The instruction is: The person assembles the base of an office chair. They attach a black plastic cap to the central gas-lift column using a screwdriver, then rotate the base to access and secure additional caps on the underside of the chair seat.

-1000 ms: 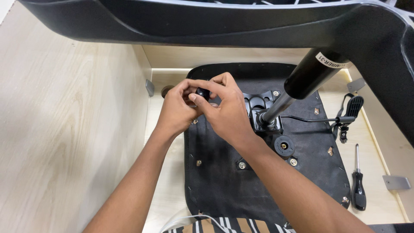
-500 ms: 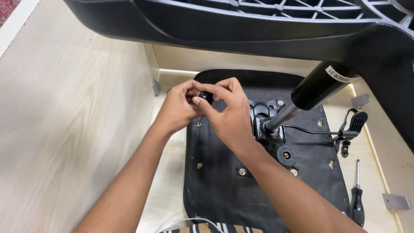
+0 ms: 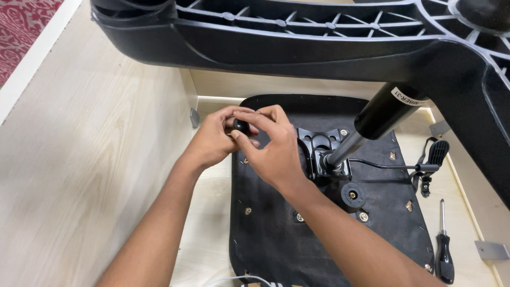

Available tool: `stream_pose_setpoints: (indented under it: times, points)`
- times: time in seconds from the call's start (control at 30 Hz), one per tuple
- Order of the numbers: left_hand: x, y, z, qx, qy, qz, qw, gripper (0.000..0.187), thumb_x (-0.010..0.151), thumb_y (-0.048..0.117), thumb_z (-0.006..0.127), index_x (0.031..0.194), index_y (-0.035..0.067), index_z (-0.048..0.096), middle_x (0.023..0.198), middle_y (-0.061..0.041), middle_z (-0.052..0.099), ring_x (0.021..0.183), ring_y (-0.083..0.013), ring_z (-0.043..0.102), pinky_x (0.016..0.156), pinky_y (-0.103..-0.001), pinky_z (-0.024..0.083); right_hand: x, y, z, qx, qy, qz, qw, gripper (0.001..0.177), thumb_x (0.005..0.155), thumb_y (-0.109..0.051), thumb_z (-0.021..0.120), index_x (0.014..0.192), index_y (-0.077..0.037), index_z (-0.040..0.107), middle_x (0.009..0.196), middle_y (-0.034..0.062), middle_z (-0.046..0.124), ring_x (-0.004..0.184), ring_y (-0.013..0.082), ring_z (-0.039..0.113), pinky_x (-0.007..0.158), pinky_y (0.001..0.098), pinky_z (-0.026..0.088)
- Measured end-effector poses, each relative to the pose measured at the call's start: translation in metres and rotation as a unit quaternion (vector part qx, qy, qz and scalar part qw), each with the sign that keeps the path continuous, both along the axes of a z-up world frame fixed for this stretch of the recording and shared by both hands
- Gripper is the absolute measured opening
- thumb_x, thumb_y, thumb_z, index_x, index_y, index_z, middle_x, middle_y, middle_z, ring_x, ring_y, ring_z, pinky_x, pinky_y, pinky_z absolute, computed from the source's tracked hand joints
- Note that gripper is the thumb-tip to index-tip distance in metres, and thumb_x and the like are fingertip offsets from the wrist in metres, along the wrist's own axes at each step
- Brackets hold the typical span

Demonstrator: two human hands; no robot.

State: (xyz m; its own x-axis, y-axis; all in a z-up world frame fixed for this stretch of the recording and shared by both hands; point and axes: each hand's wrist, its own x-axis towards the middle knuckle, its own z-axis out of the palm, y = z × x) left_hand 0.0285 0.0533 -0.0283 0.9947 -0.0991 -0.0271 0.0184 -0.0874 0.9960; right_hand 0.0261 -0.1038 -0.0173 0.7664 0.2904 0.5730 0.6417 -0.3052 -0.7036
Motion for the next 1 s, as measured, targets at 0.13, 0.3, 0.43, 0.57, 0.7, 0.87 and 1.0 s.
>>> stream_pose_setpoints:
  times: [0.13,0.3,0.43,0.57,0.7,0.87,1.0]
  points:
    - [-0.003,-0.007,-0.002,0.072,0.040,0.035,0.996,0.048,0.075,-0.006,0.078,0.121,0.004,0.068,0.099,-0.007,0.075,0.091,-0.0142,0.072,0.080,-0.031,0.061,-0.001,0.001,0.008,-0.031,0.030,-0.030,0.999,0.026,0.081,-0.015,0.086,0.106,-0.011,0.080,0.090,0.0094,0.067,0.085,0.0209,0.067,0.077,0.0347,0.056]
    - [-0.001,0.009,0.002,-0.001,0.054,-0.040,0.998,0.048,0.081,0.001,0.074,0.128,0.005,0.065,0.107,-0.005,0.073,0.098,-0.0116,0.068,0.090,-0.030,0.057,-0.008,-0.002,0.010,-0.003,0.018,0.011,1.000,0.030,0.090,-0.009,0.074,0.120,-0.008,0.073,0.110,0.0096,0.072,0.096,0.0221,0.071,0.086,0.0327,0.058]
    - [-0.003,0.022,0.007,0.025,0.102,-0.031,0.994,0.052,0.076,0.004,0.077,0.127,0.006,0.066,0.107,-0.005,0.076,0.099,-0.0141,0.072,0.093,-0.031,0.058,-0.009,-0.009,0.011,-0.028,-0.020,0.009,0.999,0.031,0.096,-0.009,0.070,0.126,-0.008,0.072,0.118,0.0102,0.074,0.107,0.0258,0.072,0.095,0.0356,0.054]
    - [-0.002,0.011,0.006,0.079,0.075,-0.012,0.994,0.049,0.073,0.007,0.083,0.119,0.004,0.067,0.104,-0.004,0.075,0.098,-0.0141,0.072,0.091,-0.031,0.060,-0.007,-0.017,0.011,-0.029,-0.015,0.017,0.999,0.034,0.092,-0.011,0.073,0.126,-0.007,0.072,0.115,0.0121,0.070,0.106,0.0261,0.070,0.092,0.0350,0.055]
    - [-0.006,0.003,0.004,0.102,0.063,-0.018,0.993,0.045,0.070,0.003,0.087,0.110,-0.001,0.068,0.096,-0.007,0.072,0.092,-0.0184,0.068,0.086,-0.036,0.057,-0.005,-0.018,0.013,-0.060,0.032,-0.023,0.997,0.030,0.085,-0.017,0.083,0.113,-0.011,0.079,0.097,0.0116,0.069,0.090,0.0238,0.070,0.080,0.0348,0.056]
    - [-0.002,0.007,0.008,0.024,0.087,-0.056,0.994,0.039,0.077,0.010,0.077,0.116,0.009,0.074,0.098,-0.001,0.075,0.095,-0.0127,0.070,0.091,-0.033,0.056,-0.005,-0.018,0.009,-0.025,0.016,0.005,1.000,0.038,0.090,-0.012,0.075,0.128,-0.008,0.070,0.107,0.0101,0.073,0.094,0.0222,0.073,0.085,0.0349,0.057]
    - [0.004,0.015,0.009,0.082,0.117,-0.020,0.990,0.038,0.076,0.016,0.078,0.114,0.014,0.074,0.098,0.000,0.079,0.096,-0.0108,0.073,0.095,-0.030,0.054,0.001,-0.015,0.010,-0.035,0.031,0.024,0.999,0.032,0.099,-0.010,0.068,0.131,-0.009,0.069,0.118,0.0096,0.076,0.107,0.0246,0.076,0.098,0.0368,0.055]
